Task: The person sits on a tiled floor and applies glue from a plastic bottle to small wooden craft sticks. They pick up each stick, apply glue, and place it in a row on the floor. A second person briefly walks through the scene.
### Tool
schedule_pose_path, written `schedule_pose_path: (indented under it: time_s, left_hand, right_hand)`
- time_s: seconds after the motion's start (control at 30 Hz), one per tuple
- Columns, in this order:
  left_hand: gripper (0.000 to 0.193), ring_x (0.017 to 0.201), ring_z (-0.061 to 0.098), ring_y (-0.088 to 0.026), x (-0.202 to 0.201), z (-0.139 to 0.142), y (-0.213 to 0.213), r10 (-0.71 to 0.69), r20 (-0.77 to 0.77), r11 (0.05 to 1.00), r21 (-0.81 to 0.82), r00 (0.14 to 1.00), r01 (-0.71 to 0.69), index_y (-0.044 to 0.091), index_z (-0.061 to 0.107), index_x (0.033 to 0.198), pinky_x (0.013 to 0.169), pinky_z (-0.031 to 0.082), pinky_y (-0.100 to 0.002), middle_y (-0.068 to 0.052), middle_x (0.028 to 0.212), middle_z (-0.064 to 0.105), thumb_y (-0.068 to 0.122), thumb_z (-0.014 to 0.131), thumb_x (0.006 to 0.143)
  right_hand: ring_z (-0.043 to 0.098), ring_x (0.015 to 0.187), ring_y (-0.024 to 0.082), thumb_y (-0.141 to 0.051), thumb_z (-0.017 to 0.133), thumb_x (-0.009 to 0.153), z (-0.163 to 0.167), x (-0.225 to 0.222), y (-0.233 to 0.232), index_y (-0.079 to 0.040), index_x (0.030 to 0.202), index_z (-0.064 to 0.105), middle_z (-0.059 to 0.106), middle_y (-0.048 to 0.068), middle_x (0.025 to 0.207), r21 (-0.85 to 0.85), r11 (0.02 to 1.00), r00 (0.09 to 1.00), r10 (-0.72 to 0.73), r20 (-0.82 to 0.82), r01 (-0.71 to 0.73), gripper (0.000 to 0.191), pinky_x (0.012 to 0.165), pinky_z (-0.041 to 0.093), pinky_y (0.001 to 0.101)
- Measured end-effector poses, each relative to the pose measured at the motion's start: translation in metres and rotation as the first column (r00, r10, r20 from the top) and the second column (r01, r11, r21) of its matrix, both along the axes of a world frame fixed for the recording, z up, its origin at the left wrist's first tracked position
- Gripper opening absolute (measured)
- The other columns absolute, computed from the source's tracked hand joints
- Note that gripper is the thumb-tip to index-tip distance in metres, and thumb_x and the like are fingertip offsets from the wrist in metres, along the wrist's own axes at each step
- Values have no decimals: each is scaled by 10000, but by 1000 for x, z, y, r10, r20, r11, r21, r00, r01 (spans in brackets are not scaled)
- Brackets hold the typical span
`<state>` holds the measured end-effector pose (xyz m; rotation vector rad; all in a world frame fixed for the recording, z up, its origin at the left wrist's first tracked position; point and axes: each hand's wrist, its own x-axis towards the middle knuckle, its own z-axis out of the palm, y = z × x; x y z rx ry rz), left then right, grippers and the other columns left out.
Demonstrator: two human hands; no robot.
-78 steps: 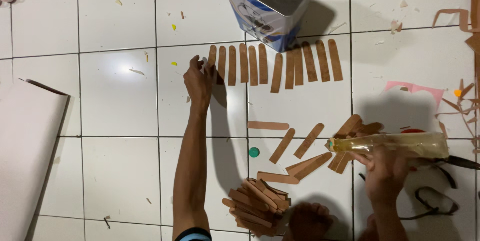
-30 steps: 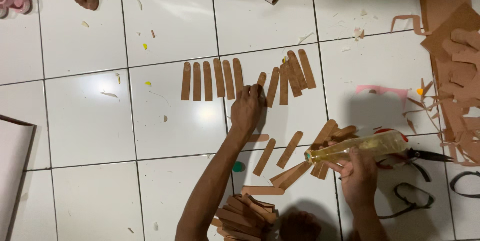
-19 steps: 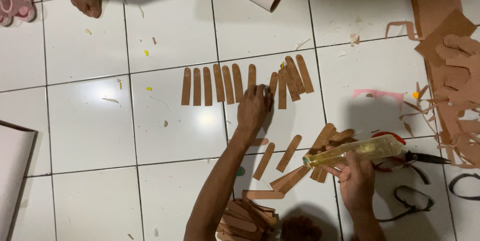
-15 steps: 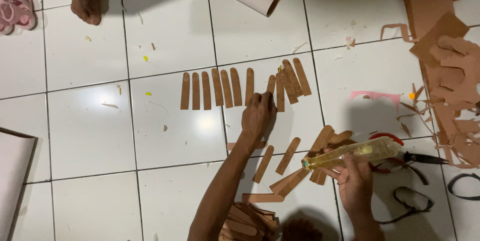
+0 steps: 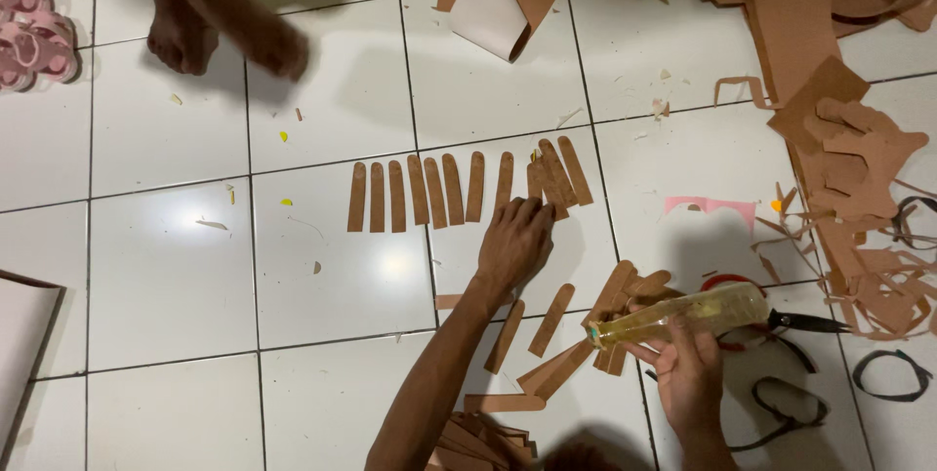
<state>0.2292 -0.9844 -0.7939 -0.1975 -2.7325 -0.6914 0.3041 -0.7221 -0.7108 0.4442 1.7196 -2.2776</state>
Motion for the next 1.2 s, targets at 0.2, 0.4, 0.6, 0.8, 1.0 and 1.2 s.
schedule_pose_path:
  time_s: [0.2,0.4,0.6,0.8,1.0,1.2]
  left_hand:
    - [441,1250,535,-338,-2,5,-5,21,65,997,-69,998,-16,-22,595,1278,1063,445,-484,-161,1271,601,228,660,921]
    - [493,1233,540,-332,-12,-3,-10,83,42,994,-80,996,-79,-50,577,1307,1030,445,-488,-175,1291,598,242,663,921]
    - [517,1309,530,-373,-16,-3,-3,68,7,996,-51,998,-68,-29,561,1326,1100,441,-496,-214,1382,569,270,681,922]
    - [592,1269,509,-432,-27,-2,12,-22,125,999,-27,992,25,34,568,1350,1047,408,-546,-260,1418,504,366,711,882]
    - [489,1360,495,-376,-34,-8,6,41,104,999,-34,994,-38,27,563,1351,1134,392,-509,-224,1497,489,285,631,942]
    - [464,1377,466,-385,-30,-6,2,24,122,1000,-14,992,-22,-10,571,1273,1140,380,-507,-224,1463,500,272,648,913]
  right_hand:
    - [658,1186,381,-222,428,1055,-6,1,12,13,1299,485,639,251,1226,32,999,999,-35,6,34,343,908,596,617]
    - [665,1169,388,-215,440,1064,-13,5,20,19,1261,501,648,249,1231,-18,998,999,-52,7,52,311,903,581,633]
    - [667,1140,417,-257,459,1048,-3,6,18,17,1284,515,655,235,1233,-53,997,998,-52,28,53,366,921,577,623]
    - [655,1171,395,-331,438,1054,-1,6,16,8,1322,488,645,210,1283,-81,996,998,-45,51,49,435,969,549,600]
    - [634,1153,416,-341,423,1110,-6,8,24,23,1335,505,603,276,1265,-145,987,997,-58,46,64,437,944,546,614]
    - [656,1155,450,-330,384,1084,5,11,16,43,1320,463,638,328,1208,-17,999,996,-49,71,51,449,947,573,611]
